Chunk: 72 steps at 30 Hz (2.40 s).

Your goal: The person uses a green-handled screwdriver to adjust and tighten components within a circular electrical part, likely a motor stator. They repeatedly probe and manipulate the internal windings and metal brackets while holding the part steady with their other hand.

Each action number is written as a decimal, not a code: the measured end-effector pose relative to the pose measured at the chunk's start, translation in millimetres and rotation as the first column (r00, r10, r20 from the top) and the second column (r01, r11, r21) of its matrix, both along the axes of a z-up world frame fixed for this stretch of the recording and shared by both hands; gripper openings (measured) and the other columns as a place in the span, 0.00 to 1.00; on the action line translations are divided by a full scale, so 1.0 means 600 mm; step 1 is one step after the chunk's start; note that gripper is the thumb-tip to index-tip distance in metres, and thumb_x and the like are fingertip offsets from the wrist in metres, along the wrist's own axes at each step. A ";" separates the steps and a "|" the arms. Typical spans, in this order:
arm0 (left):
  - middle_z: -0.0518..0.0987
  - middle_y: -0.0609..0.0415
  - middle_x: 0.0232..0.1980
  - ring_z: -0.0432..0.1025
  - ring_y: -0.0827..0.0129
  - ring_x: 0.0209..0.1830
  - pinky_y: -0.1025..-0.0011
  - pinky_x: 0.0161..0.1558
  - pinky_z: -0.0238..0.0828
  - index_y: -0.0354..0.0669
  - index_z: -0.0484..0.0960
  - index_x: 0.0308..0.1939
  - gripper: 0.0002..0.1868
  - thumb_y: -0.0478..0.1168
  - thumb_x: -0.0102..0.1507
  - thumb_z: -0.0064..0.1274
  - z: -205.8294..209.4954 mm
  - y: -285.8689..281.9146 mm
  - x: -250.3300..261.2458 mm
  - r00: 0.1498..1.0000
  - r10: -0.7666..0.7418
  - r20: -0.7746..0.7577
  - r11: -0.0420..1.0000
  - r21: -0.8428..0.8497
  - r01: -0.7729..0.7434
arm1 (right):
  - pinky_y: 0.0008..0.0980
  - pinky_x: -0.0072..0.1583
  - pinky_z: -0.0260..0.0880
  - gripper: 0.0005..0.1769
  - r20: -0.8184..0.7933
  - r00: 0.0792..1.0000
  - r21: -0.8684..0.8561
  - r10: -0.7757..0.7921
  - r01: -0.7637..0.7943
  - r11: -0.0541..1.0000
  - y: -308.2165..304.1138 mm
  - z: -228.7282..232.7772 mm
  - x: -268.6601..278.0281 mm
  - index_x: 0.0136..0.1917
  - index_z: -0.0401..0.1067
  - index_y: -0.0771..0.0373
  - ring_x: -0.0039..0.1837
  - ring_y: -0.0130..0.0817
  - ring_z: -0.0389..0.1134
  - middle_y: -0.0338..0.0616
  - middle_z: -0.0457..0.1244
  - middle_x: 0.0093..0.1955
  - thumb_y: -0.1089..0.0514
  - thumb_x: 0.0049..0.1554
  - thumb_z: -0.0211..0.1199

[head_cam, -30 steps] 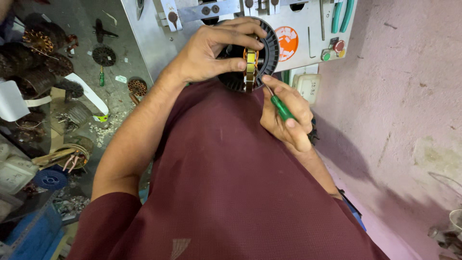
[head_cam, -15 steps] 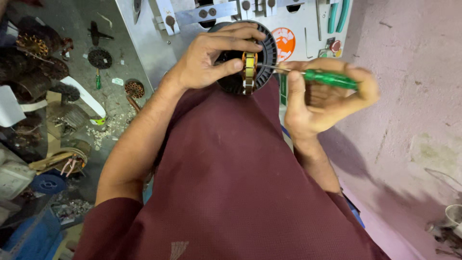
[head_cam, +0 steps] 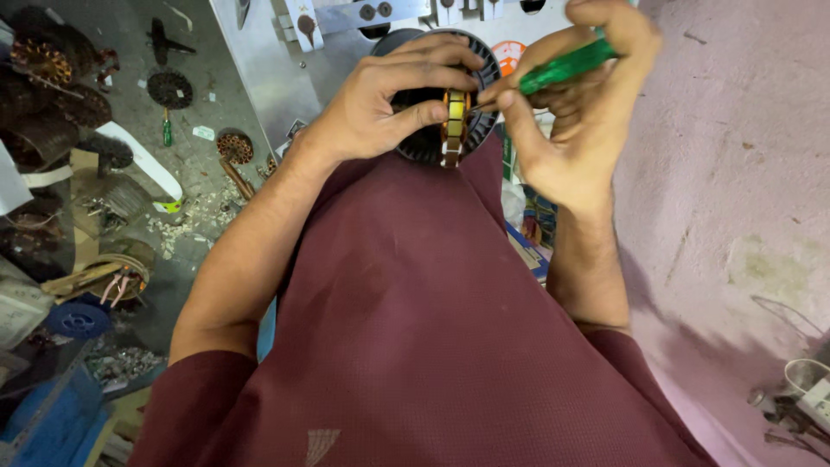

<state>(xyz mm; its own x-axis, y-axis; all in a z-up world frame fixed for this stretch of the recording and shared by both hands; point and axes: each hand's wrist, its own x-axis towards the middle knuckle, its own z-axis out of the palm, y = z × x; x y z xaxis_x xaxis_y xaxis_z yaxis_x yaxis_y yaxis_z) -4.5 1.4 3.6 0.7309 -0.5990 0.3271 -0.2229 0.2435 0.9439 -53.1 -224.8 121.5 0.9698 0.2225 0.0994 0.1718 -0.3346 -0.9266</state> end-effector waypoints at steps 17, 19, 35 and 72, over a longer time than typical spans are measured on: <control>0.75 0.44 0.73 0.66 0.50 0.79 0.57 0.79 0.62 0.40 0.80 0.65 0.19 0.45 0.74 0.51 0.016 0.001 0.006 0.997 0.040 0.067 0.999 0.022 -0.042 | 0.30 0.37 0.72 0.15 -0.021 0.860 0.046 -0.511 0.511 0.858 -0.079 -0.119 -0.029 0.73 0.59 0.59 0.34 0.33 0.66 0.47 0.62 0.41 0.65 0.76 0.55; 0.74 0.43 0.73 0.66 0.52 0.79 0.58 0.79 0.61 0.38 0.78 0.67 0.20 0.45 0.74 0.50 0.018 -0.004 0.010 0.999 0.029 0.031 1.000 -0.008 -0.029 | 0.31 0.35 0.70 0.12 -0.128 0.875 -0.239 -0.467 0.430 0.871 -0.129 -0.196 -0.001 0.66 0.68 0.62 0.33 0.31 0.68 0.47 0.66 0.37 0.66 0.70 0.56; 0.72 0.43 0.74 0.65 0.59 0.76 0.61 0.78 0.57 0.34 0.73 0.69 0.23 0.42 0.73 0.51 0.032 -0.011 -0.014 0.979 0.040 -0.202 0.991 -0.120 -0.065 | 0.47 0.46 0.71 0.03 0.067 0.858 -0.725 -0.510 0.393 0.566 -0.177 -0.415 0.004 0.39 0.78 0.60 0.44 0.52 0.71 0.49 0.67 0.44 0.60 0.50 0.69; 0.80 0.57 0.35 0.78 0.70 0.32 0.74 0.38 0.76 0.38 0.78 0.58 0.19 0.31 0.62 0.60 0.119 -0.011 -0.074 0.950 0.284 -0.132 0.955 0.123 -0.269 | 0.26 0.50 0.70 0.09 -0.031 0.957 -0.100 -0.288 0.284 0.954 0.044 -0.013 -0.068 0.53 0.72 0.69 0.45 0.30 0.68 0.46 0.68 0.46 0.73 0.60 0.66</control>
<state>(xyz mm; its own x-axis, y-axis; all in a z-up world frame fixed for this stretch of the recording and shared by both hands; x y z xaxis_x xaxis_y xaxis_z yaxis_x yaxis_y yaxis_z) -48.7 -5.4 75.0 0.9079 -0.3910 0.1511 -0.1247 0.0923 0.9879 -93.7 -198.4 113.8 0.9972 -0.0586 0.0463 0.0151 -0.4490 -0.8934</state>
